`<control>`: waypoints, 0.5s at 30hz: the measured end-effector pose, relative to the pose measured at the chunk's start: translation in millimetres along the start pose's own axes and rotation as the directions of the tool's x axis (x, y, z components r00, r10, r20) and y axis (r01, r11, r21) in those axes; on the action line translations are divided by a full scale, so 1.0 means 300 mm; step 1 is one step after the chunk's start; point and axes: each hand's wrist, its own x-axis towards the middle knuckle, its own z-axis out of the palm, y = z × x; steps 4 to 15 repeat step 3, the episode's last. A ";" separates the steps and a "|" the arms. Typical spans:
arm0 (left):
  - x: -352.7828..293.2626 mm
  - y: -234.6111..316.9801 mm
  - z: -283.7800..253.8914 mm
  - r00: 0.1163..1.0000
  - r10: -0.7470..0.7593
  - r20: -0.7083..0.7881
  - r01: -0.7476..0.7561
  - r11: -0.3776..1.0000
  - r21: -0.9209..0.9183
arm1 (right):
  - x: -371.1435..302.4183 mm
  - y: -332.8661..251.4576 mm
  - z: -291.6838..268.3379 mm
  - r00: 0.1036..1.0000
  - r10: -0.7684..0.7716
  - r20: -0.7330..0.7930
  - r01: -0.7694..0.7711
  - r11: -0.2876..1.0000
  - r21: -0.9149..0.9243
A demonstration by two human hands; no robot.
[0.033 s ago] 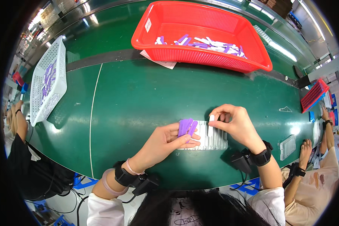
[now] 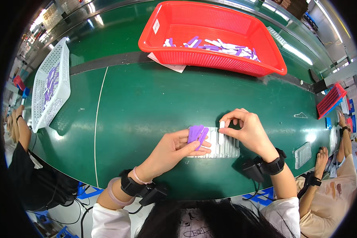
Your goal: Assembling small purple and white plastic components by hand and placing them into a tray.
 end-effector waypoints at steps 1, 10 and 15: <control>0.001 -0.002 -0.002 1.000 0.001 0.000 -0.001 1.000 -0.001 | -0.004 0.000 0.003 1.000 0.000 0.000 0.000 1.000 -0.001; 0.002 -0.011 -0.017 0.999 0.016 0.045 -0.017 0.999 0.029 | -0.022 0.004 0.025 0.999 -0.008 0.049 0.010 0.999 -0.038; 0.002 -0.011 -0.017 0.999 0.016 0.045 -0.017 0.999 0.029 | -0.022 0.004 0.025 0.999 -0.008 0.049 0.010 0.999 -0.038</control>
